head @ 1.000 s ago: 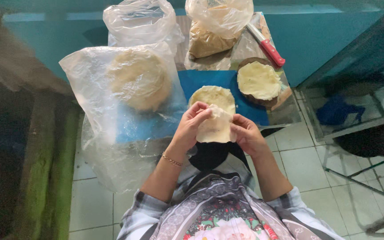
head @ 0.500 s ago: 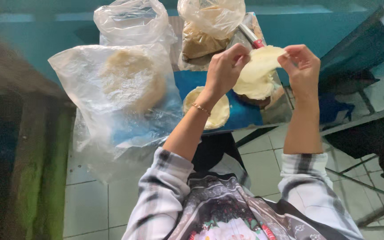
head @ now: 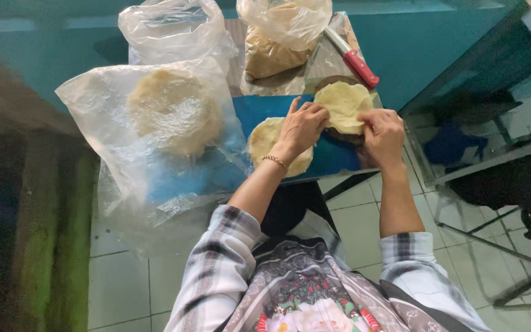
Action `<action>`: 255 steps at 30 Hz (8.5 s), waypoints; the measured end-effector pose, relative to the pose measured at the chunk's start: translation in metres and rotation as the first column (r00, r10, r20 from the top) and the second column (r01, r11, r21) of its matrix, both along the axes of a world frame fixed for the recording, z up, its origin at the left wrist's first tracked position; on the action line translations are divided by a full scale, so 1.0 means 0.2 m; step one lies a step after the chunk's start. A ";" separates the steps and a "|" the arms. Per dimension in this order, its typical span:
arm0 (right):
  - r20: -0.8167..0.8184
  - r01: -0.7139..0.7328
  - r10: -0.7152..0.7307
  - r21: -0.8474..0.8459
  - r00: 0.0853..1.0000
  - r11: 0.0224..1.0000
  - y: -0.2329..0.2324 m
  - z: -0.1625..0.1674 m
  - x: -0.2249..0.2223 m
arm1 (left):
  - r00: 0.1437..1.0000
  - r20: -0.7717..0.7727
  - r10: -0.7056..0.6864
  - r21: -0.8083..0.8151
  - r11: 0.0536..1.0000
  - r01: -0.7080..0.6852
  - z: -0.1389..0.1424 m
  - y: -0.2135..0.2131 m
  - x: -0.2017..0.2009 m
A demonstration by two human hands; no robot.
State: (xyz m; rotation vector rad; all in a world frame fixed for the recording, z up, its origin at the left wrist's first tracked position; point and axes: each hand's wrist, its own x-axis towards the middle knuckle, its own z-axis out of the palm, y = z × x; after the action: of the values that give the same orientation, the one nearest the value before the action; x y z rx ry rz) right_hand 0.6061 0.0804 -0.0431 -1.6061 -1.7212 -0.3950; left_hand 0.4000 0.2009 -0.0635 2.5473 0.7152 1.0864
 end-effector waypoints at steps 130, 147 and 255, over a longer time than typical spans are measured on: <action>-0.955 -0.306 0.030 -0.064 0.294 0.950 -0.38 0.06 -0.52 | 0.713 0.653 0.253 -0.755 0.294 0.587 -0.03 -0.56 -0.46; -0.642 -0.044 0.041 0.012 0.766 0.999 0.24 0.23 0.17 | 0.906 0.318 0.280 -0.564 0.824 -0.057 0.36 0.16 0.25; -0.534 -0.483 0.289 -0.268 0.795 0.833 0.19 0.03 -0.57 | 0.901 -0.002 0.434 0.293 0.862 -0.415 -0.06 -0.71 -0.64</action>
State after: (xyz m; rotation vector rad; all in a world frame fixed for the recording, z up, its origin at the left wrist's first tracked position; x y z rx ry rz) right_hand 0.4916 0.1182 -0.0362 -1.3851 -1.7424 0.5543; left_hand 0.2725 0.0596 -0.0761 2.7504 1.2723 1.3254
